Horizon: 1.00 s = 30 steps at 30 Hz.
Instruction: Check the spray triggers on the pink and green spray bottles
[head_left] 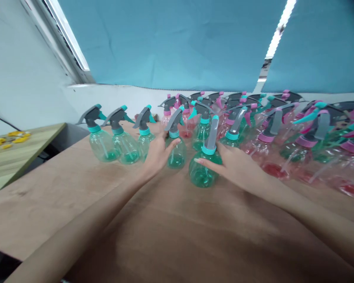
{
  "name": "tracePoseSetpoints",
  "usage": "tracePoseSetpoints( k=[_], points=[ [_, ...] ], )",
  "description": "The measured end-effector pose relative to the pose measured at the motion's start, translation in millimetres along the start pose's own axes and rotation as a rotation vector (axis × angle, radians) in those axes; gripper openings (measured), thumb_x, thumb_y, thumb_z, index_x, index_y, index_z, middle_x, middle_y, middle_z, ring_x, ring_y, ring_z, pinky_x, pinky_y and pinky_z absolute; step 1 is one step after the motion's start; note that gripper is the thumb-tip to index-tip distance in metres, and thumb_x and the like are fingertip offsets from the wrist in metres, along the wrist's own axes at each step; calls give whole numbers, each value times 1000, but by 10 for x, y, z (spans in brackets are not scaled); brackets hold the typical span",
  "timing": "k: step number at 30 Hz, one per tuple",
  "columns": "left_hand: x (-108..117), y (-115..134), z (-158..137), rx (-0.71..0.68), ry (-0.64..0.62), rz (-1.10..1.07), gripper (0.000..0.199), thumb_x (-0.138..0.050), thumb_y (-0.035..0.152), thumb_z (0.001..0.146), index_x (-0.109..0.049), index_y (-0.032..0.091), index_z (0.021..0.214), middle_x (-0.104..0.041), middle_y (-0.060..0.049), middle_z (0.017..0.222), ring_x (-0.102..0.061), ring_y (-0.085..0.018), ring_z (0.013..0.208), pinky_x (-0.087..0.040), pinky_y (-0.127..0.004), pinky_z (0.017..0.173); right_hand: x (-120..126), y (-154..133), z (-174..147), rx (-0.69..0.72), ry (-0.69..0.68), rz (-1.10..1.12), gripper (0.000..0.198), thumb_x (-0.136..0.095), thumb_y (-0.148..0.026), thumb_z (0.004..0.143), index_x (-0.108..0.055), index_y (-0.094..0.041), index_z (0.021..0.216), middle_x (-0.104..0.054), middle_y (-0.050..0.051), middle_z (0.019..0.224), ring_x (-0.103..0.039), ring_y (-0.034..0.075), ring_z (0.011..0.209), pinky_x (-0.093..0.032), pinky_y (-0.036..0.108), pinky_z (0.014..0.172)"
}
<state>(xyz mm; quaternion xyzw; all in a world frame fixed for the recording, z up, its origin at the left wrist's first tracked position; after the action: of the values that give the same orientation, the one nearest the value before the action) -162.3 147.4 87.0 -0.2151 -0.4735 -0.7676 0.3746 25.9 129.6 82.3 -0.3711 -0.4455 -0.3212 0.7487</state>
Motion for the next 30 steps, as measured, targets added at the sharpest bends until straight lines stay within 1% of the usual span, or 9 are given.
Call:
tracePoseSetpoints(
  k=[2,5,7,12,14,18,24,27,30],
  points=[
    [1,-18,17,-3,10,19,27,-55,36,92,-57,18,111,-68,-11,110,-64,-30,104,-49,-44,89,4,-8,-3,11,4,18,58,-46,-64,89,-53,-15,119,-72,13,91,-68,34,78,-48,38,59],
    [4,-40,31,-3,30,55,26,-57,37,91,-56,17,109,-68,-11,104,-64,-30,101,-49,-43,87,0,2,-12,10,11,15,59,-47,-65,88,-53,-15,119,-72,13,90,-68,34,78,-48,39,60],
    [6,-45,31,-7,44,77,27,-58,37,91,-55,17,109,-67,-11,101,-65,-30,99,-49,-42,86,-6,14,-19,4,22,-2,60,-46,-67,87,-54,-15,117,-71,13,87,-68,34,76,-48,39,59],
    [21,-43,20,-24,64,108,35,-55,37,92,-49,18,121,-67,-10,100,-64,-31,99,-49,-43,85,-21,25,-31,5,41,-19,60,-44,-70,86,-56,-15,109,-70,12,79,-68,34,71,-47,38,55],
    [29,-39,26,-30,63,116,35,-55,37,92,-49,18,121,-67,-10,100,-65,-30,99,-49,-42,85,-22,30,-32,-7,38,-17,59,-46,-70,85,-57,-16,106,-69,11,78,-68,34,71,-47,38,55],
    [24,-28,47,-35,45,138,33,-56,37,92,-51,18,118,-68,-10,100,-65,-30,97,-49,-41,83,-24,18,-36,-9,21,27,58,-46,-68,86,-56,-16,108,-70,12,87,-68,35,77,-49,39,58],
    [18,-22,28,-30,35,147,41,-53,40,93,-48,16,125,-67,-12,101,-65,-31,96,-49,-43,82,-53,43,-35,-16,1,44,60,-42,-71,86,-56,-17,108,-71,15,94,-69,37,81,-49,41,60],
    [13,-16,13,-34,27,125,43,-53,40,93,-46,18,129,-67,-11,103,-65,-30,98,-49,-43,85,-45,37,-33,2,14,53,61,-43,-71,86,-56,-18,111,-72,14,92,-69,36,79,-49,40,59],
    [37,33,-9,-49,26,92,43,-52,38,93,-44,19,131,-65,-12,115,-63,-30,108,-49,-44,91,-32,30,-35,5,25,68,62,-43,-71,86,-54,-18,116,-71,13,90,-69,35,77,-50,40,58]
  ],
)
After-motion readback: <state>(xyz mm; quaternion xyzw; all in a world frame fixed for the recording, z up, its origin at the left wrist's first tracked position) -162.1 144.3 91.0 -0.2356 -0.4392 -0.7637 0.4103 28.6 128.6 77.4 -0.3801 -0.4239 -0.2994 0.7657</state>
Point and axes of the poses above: each hand's wrist, its own z-axis towards the middle knuckle, its own x-axis out of the back of the hand, y = z × x, the point moved 9 cm from there along z, towards the middle knuckle
